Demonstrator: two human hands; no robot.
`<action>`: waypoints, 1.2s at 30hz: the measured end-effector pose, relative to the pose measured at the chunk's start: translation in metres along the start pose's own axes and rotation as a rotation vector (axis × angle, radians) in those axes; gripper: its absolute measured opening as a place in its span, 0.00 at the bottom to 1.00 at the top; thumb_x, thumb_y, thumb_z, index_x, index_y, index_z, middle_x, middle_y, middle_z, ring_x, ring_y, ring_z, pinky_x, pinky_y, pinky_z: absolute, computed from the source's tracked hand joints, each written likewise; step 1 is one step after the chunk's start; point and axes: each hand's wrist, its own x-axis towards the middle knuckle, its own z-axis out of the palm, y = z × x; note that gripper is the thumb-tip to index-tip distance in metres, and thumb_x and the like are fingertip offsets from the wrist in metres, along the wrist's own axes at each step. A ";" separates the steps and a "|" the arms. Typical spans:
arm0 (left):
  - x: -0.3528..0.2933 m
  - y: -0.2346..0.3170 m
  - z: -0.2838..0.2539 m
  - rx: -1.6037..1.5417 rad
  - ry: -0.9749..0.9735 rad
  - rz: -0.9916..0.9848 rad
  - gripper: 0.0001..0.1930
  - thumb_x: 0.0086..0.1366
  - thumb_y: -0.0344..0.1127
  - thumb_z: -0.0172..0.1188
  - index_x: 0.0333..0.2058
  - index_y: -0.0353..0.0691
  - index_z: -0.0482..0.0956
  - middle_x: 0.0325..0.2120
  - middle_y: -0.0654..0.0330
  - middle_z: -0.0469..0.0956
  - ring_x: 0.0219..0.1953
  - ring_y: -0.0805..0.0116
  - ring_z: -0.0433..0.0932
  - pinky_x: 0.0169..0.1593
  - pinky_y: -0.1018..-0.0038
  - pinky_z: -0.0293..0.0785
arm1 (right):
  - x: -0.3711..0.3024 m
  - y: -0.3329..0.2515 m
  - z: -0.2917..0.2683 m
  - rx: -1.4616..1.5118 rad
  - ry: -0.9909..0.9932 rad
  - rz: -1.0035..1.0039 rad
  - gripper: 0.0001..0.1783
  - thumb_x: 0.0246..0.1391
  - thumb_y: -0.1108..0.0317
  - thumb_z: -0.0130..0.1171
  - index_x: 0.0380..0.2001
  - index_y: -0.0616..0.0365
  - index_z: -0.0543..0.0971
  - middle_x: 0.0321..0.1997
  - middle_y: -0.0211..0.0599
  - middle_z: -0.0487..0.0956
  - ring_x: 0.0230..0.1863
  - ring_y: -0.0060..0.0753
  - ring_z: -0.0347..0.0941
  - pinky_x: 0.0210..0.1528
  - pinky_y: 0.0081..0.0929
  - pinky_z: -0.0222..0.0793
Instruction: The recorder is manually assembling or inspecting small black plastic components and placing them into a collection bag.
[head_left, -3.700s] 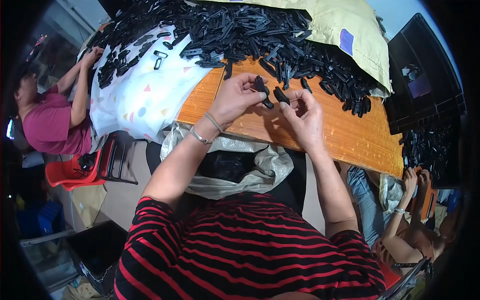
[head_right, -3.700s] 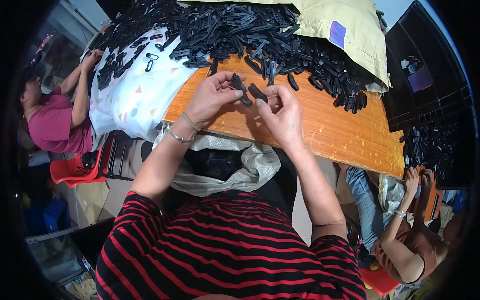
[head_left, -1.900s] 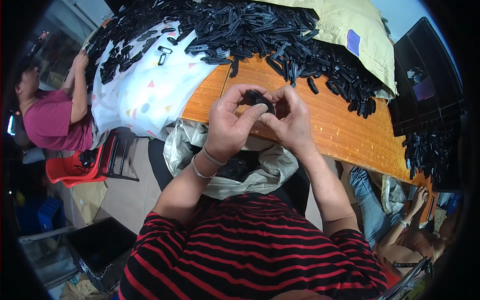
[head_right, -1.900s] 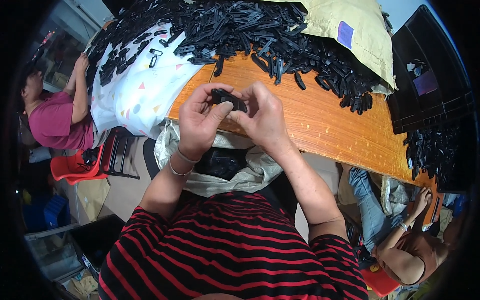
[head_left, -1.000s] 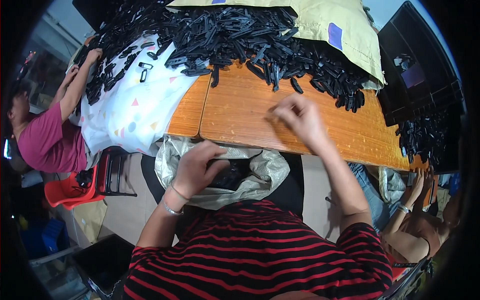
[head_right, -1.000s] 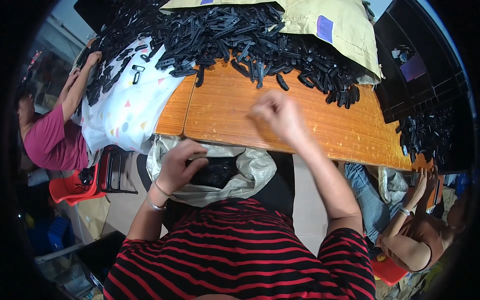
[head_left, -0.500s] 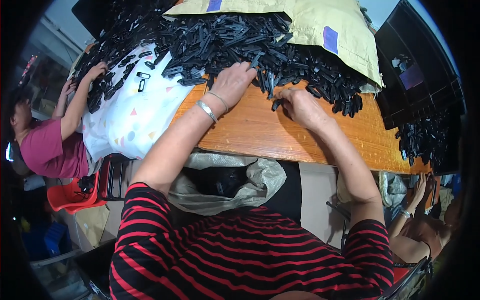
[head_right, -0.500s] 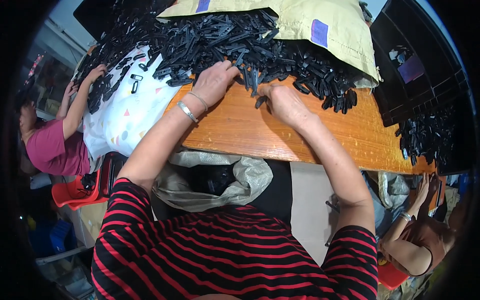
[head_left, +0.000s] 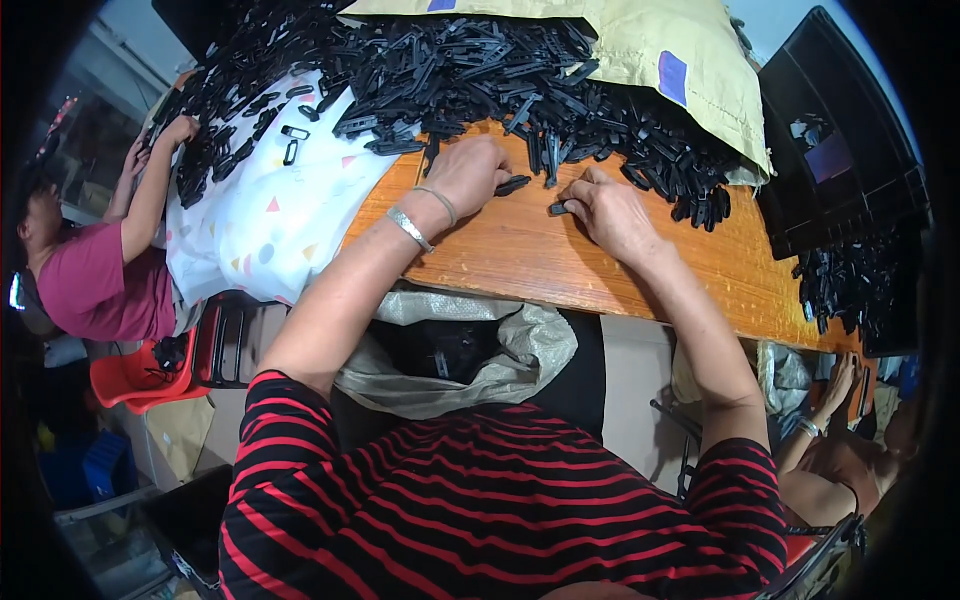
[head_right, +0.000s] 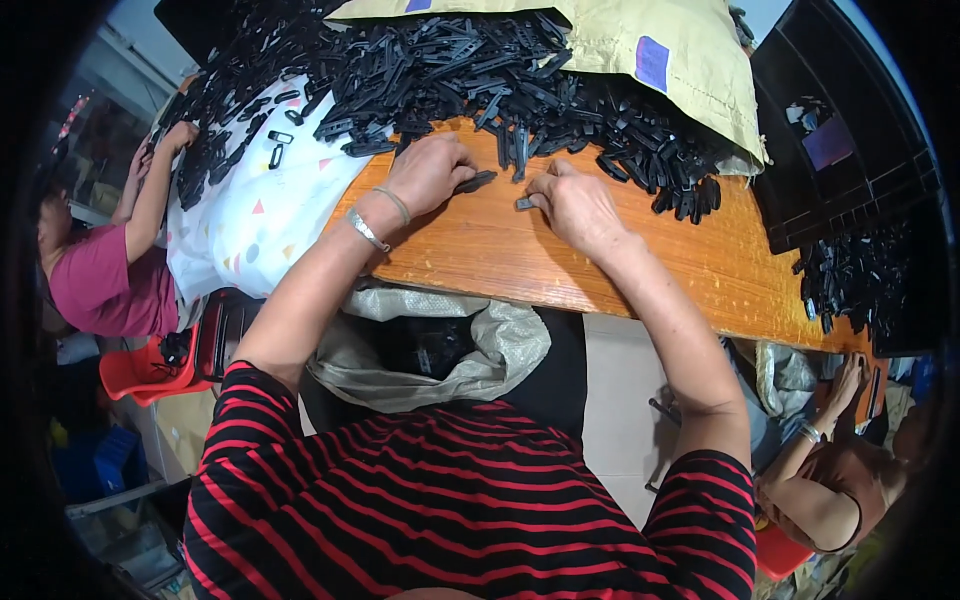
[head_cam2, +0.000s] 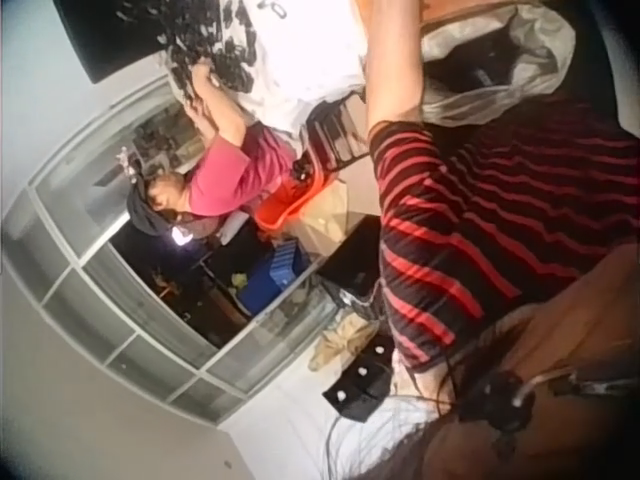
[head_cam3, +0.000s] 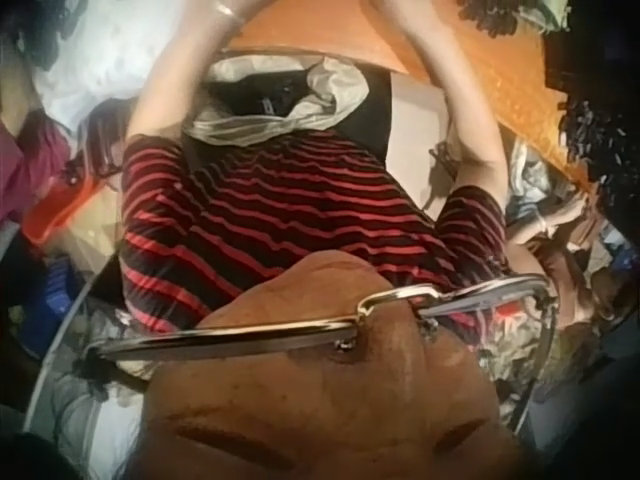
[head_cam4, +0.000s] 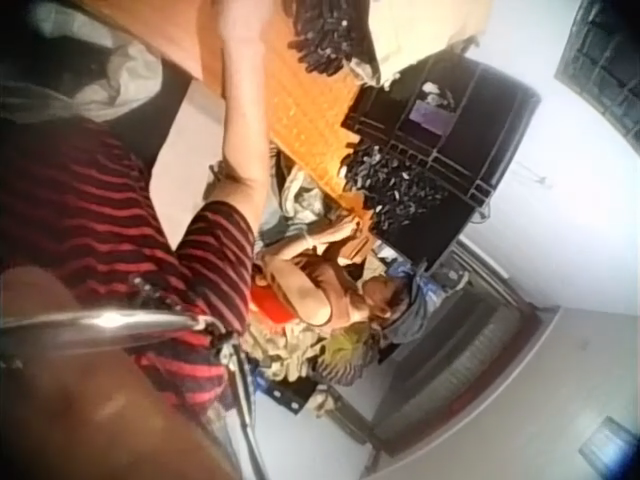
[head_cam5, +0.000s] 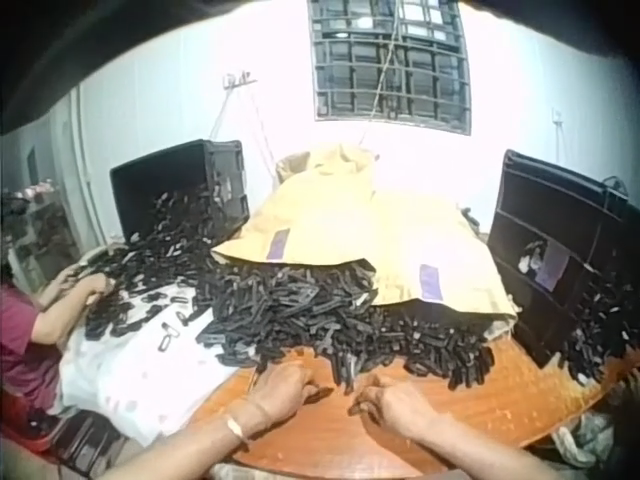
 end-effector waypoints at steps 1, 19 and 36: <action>-0.001 -0.002 0.002 0.030 0.079 0.024 0.10 0.58 0.36 0.62 0.36 0.37 0.82 0.32 0.53 0.77 0.37 0.51 0.77 0.42 0.60 0.73 | -0.002 -0.003 0.001 -0.043 0.014 0.024 0.14 0.49 0.69 0.64 0.41 0.57 0.80 0.37 0.44 0.76 0.37 0.51 0.75 0.39 0.41 0.71; -0.053 0.018 0.019 -1.365 0.150 -0.257 0.15 0.60 0.23 0.62 0.45 0.32 0.72 0.39 0.58 0.78 0.35 0.75 0.80 0.38 0.80 0.79 | -0.018 -0.059 0.023 0.672 0.325 0.280 0.10 0.56 0.72 0.61 0.40 0.66 0.76 0.31 0.32 0.80 0.28 0.18 0.74 0.33 0.20 0.71; -0.079 0.045 0.018 -1.183 0.352 -0.101 0.21 0.59 0.21 0.61 0.51 0.31 0.68 0.41 0.59 0.76 0.43 0.75 0.77 0.48 0.80 0.75 | -0.012 -0.087 0.030 0.622 0.487 0.107 0.08 0.49 0.79 0.64 0.34 0.63 0.78 0.30 0.29 0.74 0.29 0.17 0.72 0.31 0.15 0.68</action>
